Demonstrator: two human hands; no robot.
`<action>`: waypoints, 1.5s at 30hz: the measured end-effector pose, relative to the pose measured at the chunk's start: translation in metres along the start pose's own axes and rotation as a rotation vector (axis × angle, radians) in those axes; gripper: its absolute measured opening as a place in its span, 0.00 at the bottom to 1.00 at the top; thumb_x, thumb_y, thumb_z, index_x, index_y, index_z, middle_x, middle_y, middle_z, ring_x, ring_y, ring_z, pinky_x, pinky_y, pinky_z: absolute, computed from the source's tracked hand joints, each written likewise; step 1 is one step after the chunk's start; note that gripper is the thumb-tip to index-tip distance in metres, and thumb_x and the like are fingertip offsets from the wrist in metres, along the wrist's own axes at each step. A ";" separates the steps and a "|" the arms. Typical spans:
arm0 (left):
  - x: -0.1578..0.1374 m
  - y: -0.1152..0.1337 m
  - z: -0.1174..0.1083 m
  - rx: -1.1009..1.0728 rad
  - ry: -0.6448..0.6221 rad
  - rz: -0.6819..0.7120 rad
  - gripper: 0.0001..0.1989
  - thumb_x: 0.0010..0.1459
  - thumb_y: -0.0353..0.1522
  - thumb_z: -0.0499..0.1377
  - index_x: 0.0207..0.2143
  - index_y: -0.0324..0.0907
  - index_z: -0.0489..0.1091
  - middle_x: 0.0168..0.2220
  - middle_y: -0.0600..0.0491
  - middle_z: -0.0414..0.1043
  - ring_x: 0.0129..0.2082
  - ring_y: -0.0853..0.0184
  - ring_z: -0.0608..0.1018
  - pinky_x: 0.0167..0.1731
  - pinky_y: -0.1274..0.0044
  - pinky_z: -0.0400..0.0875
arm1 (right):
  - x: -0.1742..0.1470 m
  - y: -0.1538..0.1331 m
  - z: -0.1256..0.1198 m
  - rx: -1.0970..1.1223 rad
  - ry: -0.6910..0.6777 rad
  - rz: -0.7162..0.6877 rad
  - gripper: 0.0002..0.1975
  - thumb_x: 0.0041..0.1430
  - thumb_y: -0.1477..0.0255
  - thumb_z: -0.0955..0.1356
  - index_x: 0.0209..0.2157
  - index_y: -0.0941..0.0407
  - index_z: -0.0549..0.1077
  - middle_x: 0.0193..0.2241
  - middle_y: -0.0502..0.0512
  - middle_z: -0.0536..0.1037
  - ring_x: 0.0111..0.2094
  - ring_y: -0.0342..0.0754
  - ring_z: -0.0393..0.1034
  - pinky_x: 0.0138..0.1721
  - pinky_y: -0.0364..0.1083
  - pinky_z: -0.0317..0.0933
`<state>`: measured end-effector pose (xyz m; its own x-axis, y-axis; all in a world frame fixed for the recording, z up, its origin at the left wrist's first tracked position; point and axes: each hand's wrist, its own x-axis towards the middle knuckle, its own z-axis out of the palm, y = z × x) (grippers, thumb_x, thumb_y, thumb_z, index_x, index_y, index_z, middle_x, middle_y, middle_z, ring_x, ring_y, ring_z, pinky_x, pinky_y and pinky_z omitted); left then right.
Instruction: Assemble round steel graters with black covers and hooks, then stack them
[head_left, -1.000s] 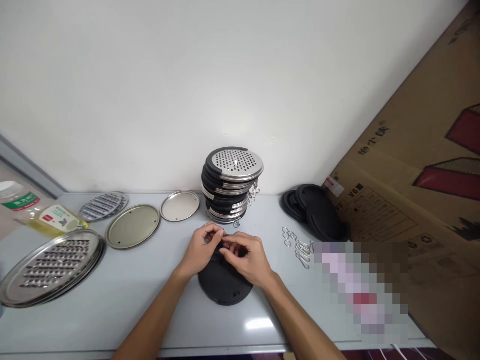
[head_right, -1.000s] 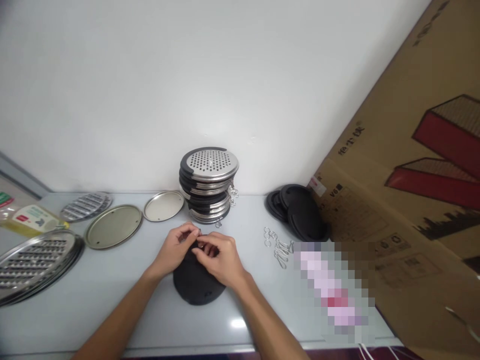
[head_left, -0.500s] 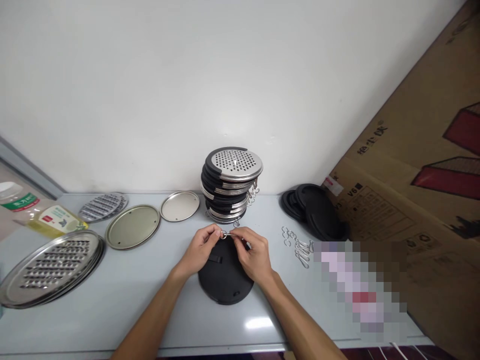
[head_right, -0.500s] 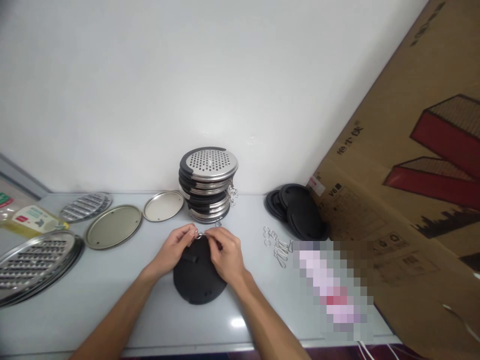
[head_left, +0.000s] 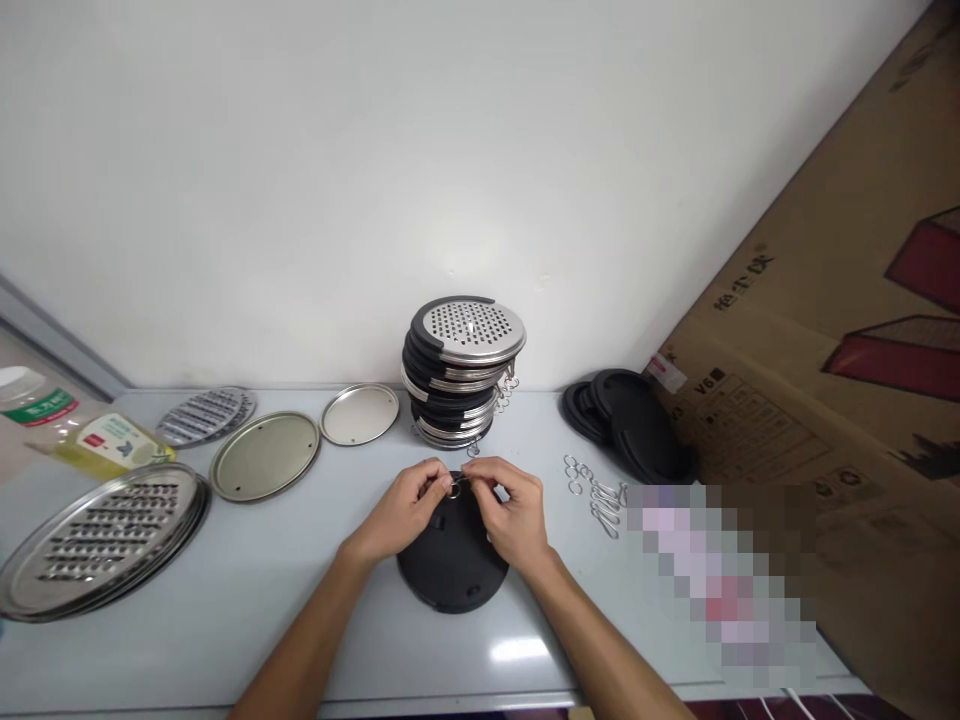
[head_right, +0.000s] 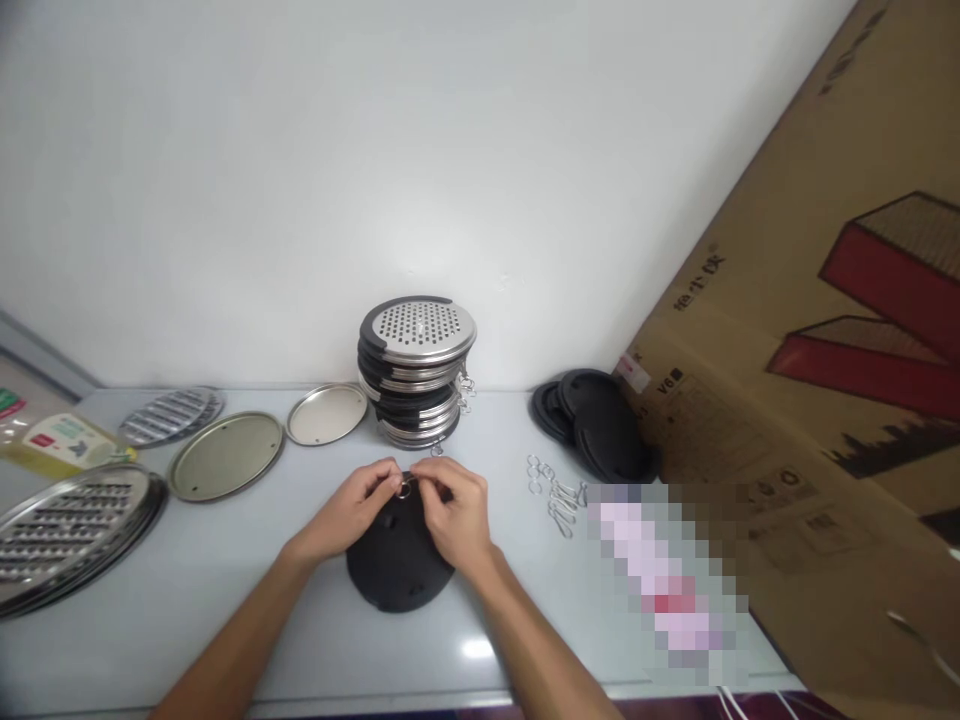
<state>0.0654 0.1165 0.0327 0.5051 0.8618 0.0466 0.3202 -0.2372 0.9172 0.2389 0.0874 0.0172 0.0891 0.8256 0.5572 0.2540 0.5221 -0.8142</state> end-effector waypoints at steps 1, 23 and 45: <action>0.000 0.000 0.000 0.005 -0.003 -0.002 0.16 0.67 0.42 0.49 0.30 0.42 0.61 0.27 0.59 0.57 0.29 0.69 0.63 0.32 0.78 0.59 | 0.000 -0.001 0.000 0.005 0.001 0.023 0.10 0.59 0.79 0.66 0.34 0.54 0.79 0.32 0.53 0.81 0.30 0.45 0.74 0.33 0.43 0.67; 0.005 -0.007 0.008 -0.102 0.320 0.029 0.07 0.58 0.36 0.62 0.35 0.40 0.72 0.30 0.55 0.74 0.30 0.70 0.76 0.33 0.78 0.72 | 0.001 -0.001 0.002 -0.016 0.049 0.163 0.05 0.55 0.77 0.66 0.30 0.56 0.75 0.24 0.50 0.77 0.24 0.43 0.69 0.28 0.42 0.63; 0.001 -0.012 0.009 0.554 0.342 0.517 0.09 0.63 0.26 0.55 0.37 0.44 0.75 0.33 0.52 0.79 0.35 0.66 0.78 0.37 0.74 0.72 | 0.001 0.003 0.002 0.064 0.082 0.320 0.02 0.49 0.76 0.68 0.28 0.56 0.74 0.19 0.45 0.72 0.21 0.41 0.65 0.24 0.40 0.60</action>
<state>0.0687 0.1161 0.0182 0.4536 0.6513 0.6083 0.5082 -0.7498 0.4237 0.2380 0.0905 0.0154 0.2323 0.9312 0.2811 0.1403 0.2539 -0.9570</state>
